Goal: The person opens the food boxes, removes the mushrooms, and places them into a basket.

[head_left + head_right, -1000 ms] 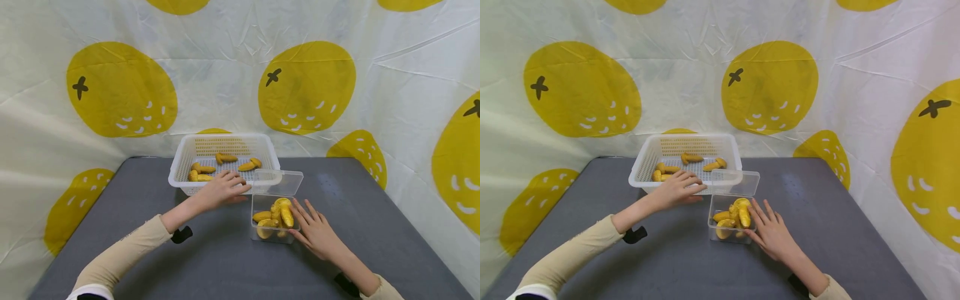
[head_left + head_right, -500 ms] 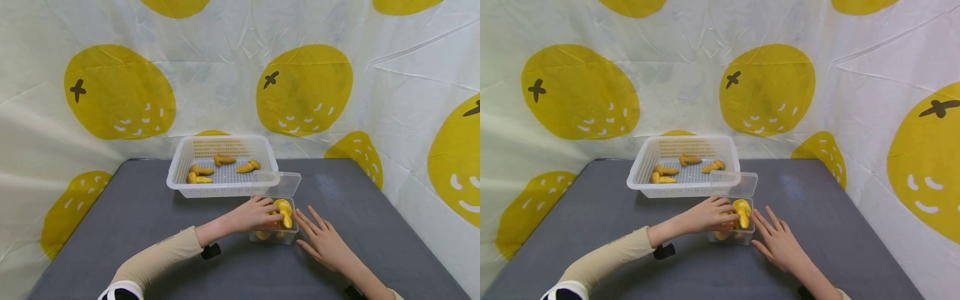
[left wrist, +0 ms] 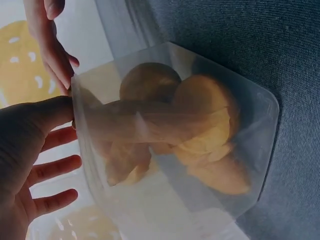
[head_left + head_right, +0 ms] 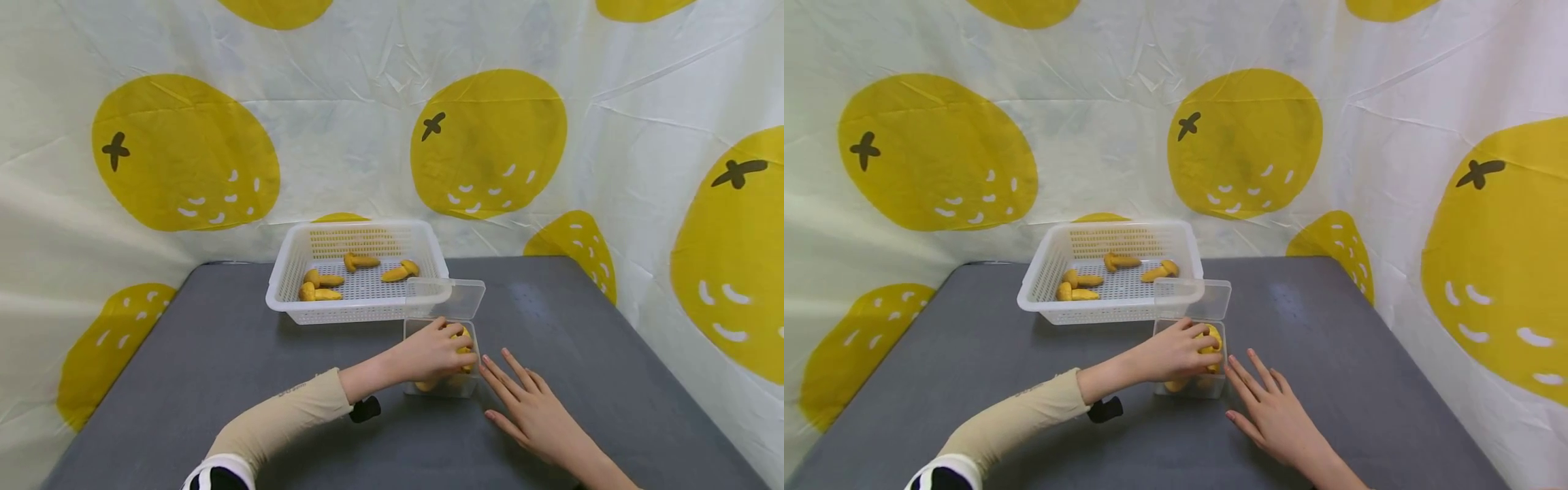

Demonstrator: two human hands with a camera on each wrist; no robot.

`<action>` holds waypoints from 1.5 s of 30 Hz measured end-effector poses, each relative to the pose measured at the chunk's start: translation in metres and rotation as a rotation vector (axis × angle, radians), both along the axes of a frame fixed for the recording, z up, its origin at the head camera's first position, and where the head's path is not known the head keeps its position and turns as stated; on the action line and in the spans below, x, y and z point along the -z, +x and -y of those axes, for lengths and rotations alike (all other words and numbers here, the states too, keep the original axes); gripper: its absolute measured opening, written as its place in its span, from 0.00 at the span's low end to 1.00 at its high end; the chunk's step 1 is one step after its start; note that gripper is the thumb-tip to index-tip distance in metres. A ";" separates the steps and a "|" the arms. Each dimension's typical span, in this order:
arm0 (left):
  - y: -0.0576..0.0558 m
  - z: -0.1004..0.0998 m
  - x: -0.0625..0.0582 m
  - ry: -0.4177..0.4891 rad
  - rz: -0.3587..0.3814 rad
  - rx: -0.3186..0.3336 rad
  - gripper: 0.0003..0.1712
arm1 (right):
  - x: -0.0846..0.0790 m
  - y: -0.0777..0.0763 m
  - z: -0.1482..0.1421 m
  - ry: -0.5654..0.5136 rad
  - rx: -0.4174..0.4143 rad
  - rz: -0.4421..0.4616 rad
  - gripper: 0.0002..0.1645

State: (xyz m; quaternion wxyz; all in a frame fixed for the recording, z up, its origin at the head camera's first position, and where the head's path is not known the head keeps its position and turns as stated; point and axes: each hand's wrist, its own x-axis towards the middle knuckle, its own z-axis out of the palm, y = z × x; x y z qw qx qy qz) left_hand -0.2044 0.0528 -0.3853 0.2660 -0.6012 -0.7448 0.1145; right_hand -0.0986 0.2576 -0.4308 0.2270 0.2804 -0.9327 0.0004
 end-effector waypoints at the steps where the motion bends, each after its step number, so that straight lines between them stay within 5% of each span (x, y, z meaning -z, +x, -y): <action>1: 0.000 0.000 0.001 0.005 -0.007 -0.003 0.10 | 0.000 0.000 0.001 -0.003 0.001 0.002 0.37; 9: -0.001 -0.001 0.006 -0.010 -0.052 -0.023 0.10 | 0.002 -0.001 0.002 -0.011 0.010 0.014 0.40; 18: -0.008 0.008 0.005 0.061 -0.195 0.012 0.08 | 0.002 0.000 0.002 -0.024 0.020 0.017 0.37; 28: -0.013 0.022 -0.014 0.189 -0.049 0.033 0.11 | -0.004 -0.004 0.005 -0.027 0.026 0.054 0.36; 38: -0.008 0.042 -0.027 0.320 -0.087 0.070 0.09 | -0.005 -0.013 0.007 -0.025 0.018 0.081 0.36; 45: -0.001 0.072 -0.032 0.393 -0.049 0.046 0.13 | -0.004 -0.024 0.010 -0.034 0.041 0.123 0.34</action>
